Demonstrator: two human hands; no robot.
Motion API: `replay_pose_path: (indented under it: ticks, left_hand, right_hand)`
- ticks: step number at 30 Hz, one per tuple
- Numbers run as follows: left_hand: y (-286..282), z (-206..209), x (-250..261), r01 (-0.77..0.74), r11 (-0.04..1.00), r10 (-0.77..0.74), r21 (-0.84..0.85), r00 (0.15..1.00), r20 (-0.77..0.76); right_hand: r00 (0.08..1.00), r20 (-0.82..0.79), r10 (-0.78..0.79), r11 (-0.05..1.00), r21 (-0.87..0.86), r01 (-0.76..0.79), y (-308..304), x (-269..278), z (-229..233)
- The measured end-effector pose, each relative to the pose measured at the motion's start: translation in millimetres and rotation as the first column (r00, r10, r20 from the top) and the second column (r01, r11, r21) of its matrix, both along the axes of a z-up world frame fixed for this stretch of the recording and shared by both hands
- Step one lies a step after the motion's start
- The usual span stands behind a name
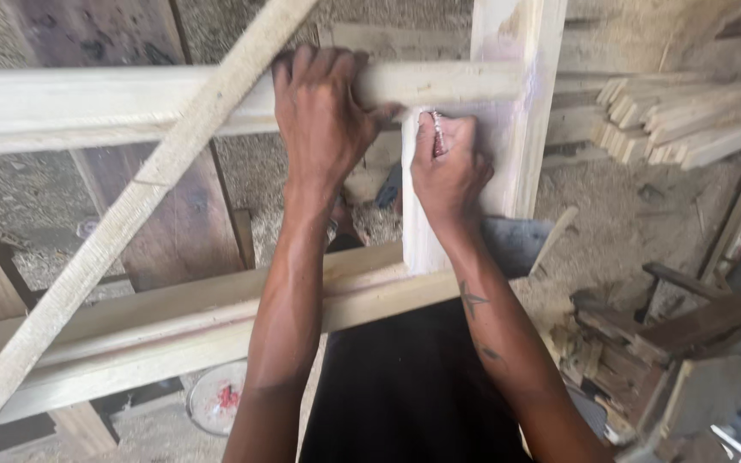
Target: The person sands a wooden frame with sandpaper, moving along different edges and corners. They adjust their grip and reposition the frame to access various surfaces while continuing to sand.
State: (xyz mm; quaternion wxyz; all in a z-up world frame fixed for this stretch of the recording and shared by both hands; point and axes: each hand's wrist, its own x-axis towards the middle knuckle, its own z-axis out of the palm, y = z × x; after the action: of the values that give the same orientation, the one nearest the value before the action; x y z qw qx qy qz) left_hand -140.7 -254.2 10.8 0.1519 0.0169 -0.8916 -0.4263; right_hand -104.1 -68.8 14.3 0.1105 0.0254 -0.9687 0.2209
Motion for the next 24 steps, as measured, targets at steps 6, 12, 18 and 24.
replay_pose_path:
  ticks: [6,12,18,24]
  left_hand:
    - [0,-2,1,0.004,1.000,-0.004,0.024,1.000,0.015]
    - [1,-3,7,0.010,1.000,-0.010,-0.008,1.000,-0.006]
    - [-2,2,2,0.001,1.000,-0.001,0.024,1.000,-0.001]
    - [1,-4,3,0.006,1.000,-0.006,0.013,1.000,0.005]
  right_hand:
    - [0.994,-0.041,0.099,0.995,-0.031,-0.100,2,37,13]
    - [0.995,-0.012,0.097,0.995,0.028,-0.096,5,11,3]
    - [0.996,0.068,0.061,0.998,0.025,-0.063,0,21,10]
    - [0.986,-0.055,0.160,0.984,0.085,-0.155,5,27,10]
